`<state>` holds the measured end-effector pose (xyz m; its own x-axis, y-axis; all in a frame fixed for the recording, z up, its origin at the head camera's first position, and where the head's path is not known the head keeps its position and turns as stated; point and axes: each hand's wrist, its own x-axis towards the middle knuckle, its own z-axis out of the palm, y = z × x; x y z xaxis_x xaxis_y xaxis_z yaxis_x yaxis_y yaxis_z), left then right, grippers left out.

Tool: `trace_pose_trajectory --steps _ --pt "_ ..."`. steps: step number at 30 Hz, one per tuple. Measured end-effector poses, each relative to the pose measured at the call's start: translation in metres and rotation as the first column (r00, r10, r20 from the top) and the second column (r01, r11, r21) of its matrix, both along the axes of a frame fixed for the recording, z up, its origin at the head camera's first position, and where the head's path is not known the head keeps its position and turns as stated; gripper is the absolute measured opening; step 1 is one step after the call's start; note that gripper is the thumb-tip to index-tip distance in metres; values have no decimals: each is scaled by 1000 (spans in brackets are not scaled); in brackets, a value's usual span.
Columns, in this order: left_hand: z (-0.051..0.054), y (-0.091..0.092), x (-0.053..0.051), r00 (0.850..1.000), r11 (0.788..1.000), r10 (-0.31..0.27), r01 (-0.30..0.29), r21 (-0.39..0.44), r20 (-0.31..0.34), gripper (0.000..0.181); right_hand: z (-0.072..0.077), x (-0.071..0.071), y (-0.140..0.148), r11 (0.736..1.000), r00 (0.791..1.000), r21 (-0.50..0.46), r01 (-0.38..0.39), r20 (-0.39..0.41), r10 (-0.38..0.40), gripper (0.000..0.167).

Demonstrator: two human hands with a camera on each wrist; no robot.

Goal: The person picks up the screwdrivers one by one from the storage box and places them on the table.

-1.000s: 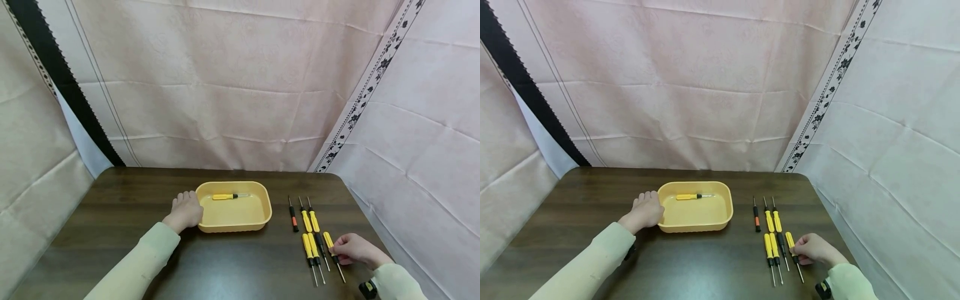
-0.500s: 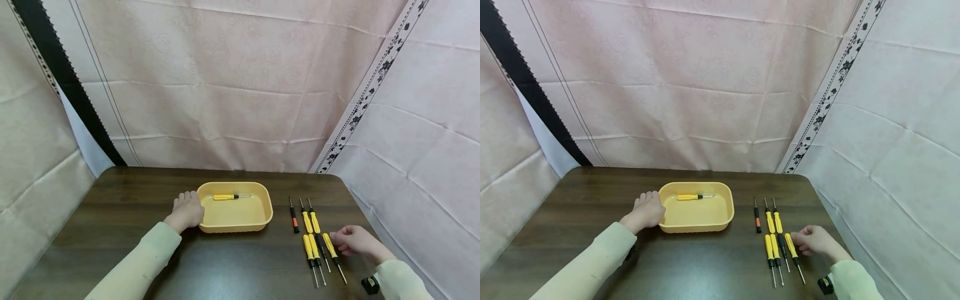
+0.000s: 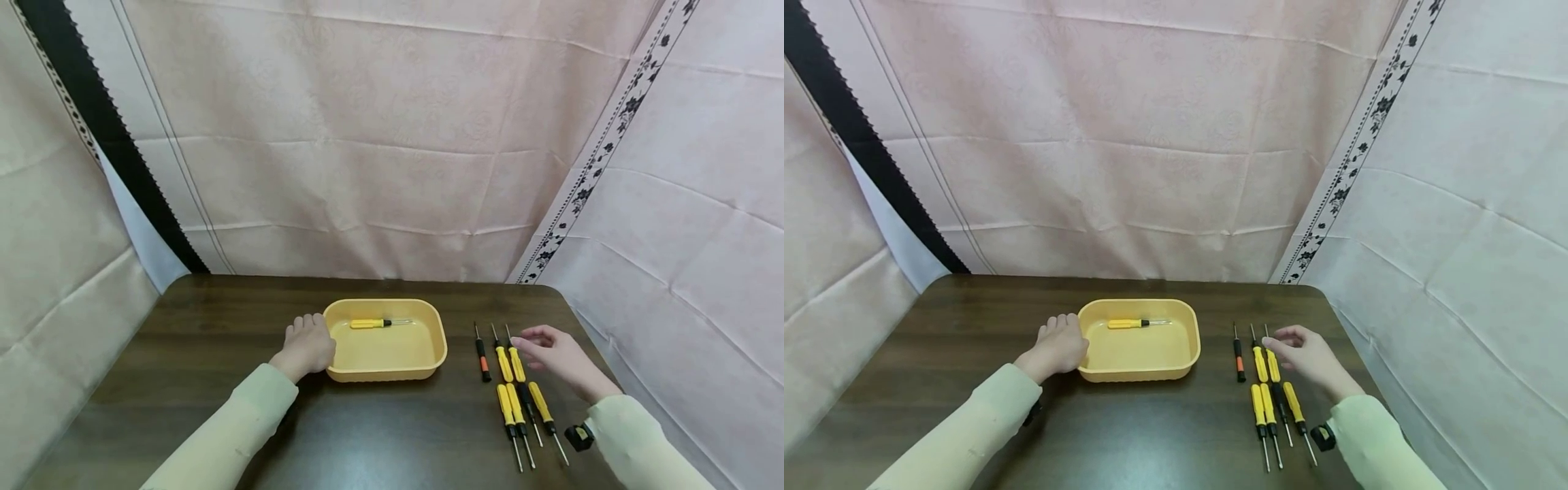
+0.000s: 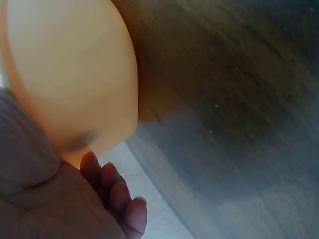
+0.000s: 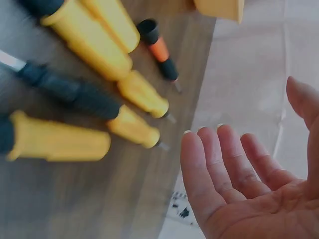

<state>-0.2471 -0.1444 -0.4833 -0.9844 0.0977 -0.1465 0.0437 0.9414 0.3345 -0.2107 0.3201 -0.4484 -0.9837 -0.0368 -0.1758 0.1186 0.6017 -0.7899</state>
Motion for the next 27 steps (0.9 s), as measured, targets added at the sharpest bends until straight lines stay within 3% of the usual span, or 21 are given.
trace_pose_trajectory --steps 6,18,27 --pt "1 0 2 1000 1000 6 -6 -7 -2 36 4 -15 -26 998 998 -10 -56 -32 56 69" --pt "-2 0 1 1000 1000 0 0 10 7 35 17 -43 -99 986 977 94 -137 -150 150 60" --pt "-3 1 -1 1000 1000 7 -7 -1 11 37 15 -56 -137 982 973 84 -172 -144 183 60"
